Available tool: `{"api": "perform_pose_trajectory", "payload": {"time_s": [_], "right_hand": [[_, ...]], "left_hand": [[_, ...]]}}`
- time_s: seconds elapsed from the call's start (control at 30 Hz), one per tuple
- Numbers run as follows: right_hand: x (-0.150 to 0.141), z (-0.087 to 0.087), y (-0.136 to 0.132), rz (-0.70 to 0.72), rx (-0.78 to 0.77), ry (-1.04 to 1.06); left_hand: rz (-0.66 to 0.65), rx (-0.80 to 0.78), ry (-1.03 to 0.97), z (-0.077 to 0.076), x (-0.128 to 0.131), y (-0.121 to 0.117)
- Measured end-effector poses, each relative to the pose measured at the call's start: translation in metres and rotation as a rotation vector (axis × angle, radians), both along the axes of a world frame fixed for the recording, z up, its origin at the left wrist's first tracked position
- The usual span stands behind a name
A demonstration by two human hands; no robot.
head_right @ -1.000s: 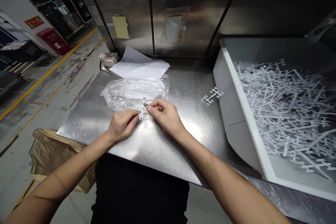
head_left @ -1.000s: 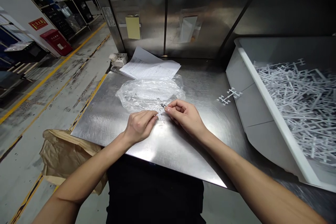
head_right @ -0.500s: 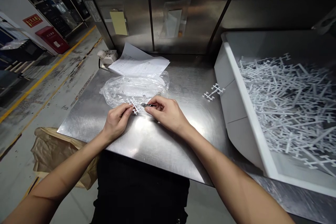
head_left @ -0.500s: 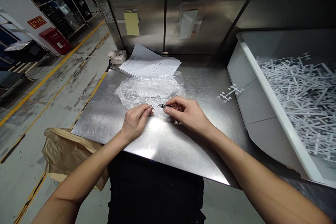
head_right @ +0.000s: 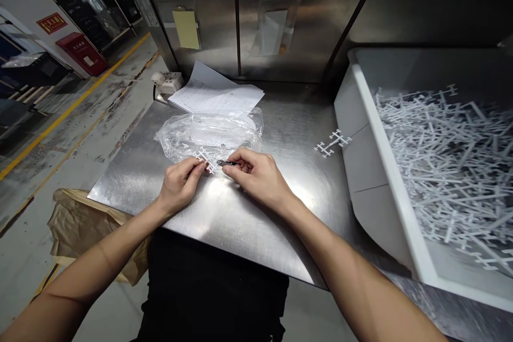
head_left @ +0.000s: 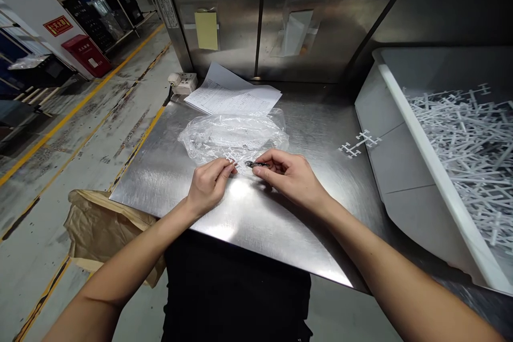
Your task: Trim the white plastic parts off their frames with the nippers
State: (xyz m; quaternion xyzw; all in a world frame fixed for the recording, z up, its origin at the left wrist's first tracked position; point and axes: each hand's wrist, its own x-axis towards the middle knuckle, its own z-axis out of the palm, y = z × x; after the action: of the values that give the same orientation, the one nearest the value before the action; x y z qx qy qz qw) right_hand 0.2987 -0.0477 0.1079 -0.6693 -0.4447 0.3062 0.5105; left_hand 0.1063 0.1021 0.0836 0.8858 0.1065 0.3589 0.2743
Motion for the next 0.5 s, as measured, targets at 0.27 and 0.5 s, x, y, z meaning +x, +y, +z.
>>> {"api": "perform_pose_trajectory", "payload": {"time_s": [0.27, 0.5], "right_hand": [[-0.0008, 0.0014, -0.0017, 0.009, 0.024, -0.076], [0.0020, -0.0011, -0.0034, 0.036, 0.089, -0.138]], "left_hand": [[-0.013, 0.036, 0.006, 0.0019, 0.0000, -0.0008], [-0.016, 0.094, -0.037, 0.0025, 0.0000, -0.0014]]}}
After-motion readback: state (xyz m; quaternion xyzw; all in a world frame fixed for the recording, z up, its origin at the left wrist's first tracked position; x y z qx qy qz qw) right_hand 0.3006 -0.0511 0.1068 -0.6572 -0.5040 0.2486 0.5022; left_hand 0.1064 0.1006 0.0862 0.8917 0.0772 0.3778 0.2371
